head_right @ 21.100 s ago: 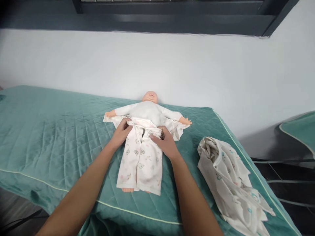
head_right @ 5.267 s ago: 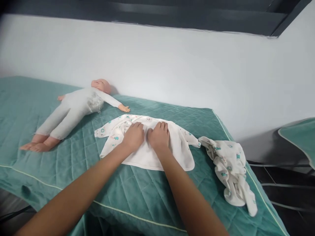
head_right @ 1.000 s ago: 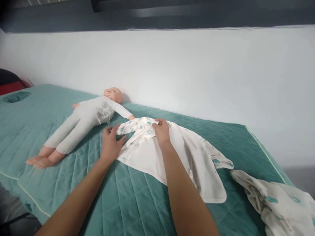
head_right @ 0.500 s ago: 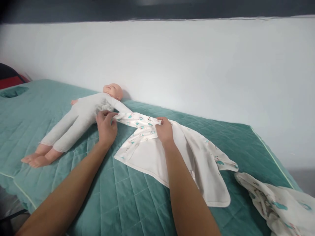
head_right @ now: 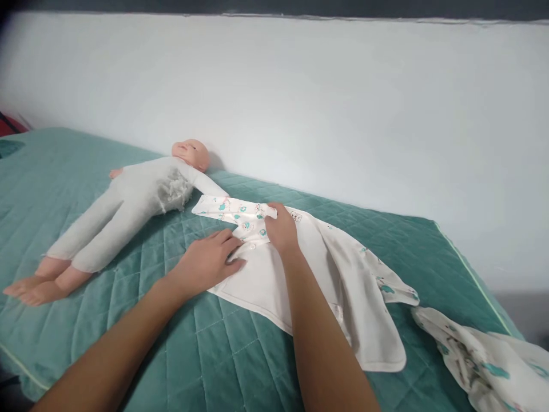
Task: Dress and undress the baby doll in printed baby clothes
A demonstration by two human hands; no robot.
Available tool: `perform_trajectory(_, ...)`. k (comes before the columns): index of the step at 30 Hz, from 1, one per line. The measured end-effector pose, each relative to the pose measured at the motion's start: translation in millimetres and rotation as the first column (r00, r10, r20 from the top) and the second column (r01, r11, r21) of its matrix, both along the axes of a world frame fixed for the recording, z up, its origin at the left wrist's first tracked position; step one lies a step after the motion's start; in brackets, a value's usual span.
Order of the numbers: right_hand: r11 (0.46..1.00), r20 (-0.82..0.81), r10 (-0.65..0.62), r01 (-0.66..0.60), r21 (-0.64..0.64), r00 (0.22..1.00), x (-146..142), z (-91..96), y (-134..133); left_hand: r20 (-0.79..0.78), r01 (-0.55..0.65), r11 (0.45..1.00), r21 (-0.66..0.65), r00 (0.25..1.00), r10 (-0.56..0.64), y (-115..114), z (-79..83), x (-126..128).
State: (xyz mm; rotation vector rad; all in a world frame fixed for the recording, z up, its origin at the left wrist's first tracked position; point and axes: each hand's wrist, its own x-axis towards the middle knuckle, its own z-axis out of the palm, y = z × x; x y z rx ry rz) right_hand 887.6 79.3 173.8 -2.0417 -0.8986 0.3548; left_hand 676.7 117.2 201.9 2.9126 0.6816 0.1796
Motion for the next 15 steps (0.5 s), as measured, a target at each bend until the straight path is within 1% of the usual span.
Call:
perform_trajectory(3,1.000,-0.035,-0.011,0.010,-0.027,0.999,0,2.8,-4,0.059,-0.009,1.000,-0.019,0.998,0.010,2,-3.5,1)
perform_trajectory(5,0.999,-0.038,-0.011,0.010,-0.038,0.999,-2,5.7,-11,0.137,0.013,0.998,-0.060,0.991,-0.005,3,-4.3,1)
perform_trajectory(7,0.999,-0.055,-0.023,0.020,-0.048,0.998,-5,8.5,-19,0.229,0.044,0.990,-0.134,0.973,-0.012,2,-3.5,1)
perform_trajectory(9,0.998,-0.087,-0.041,0.037,-0.049,0.995,-8,10.2,-26,0.288,0.061,0.961,-0.270,0.957,0.020,0,-1.9,1)
perform_trajectory(11,0.998,-0.123,-0.054,0.052,-0.020,0.991,-8,10.1,-30,0.304,0.086,0.894,-0.441,0.951,0.058,-4,-0.5,1)
perform_trajectory(13,0.996,-0.191,-0.065,0.075,0.045,0.980,-6,8.8,-30,0.317,0.133,0.802,-0.583,0.946,0.073,-7,0.4,3)
perform_trajectory(15,0.987,-0.301,-0.070,0.110,0.119,0.951,-5,7.9,-28,0.332,0.159,0.706,-0.690,0.936,0.113,-8,0.8,4)
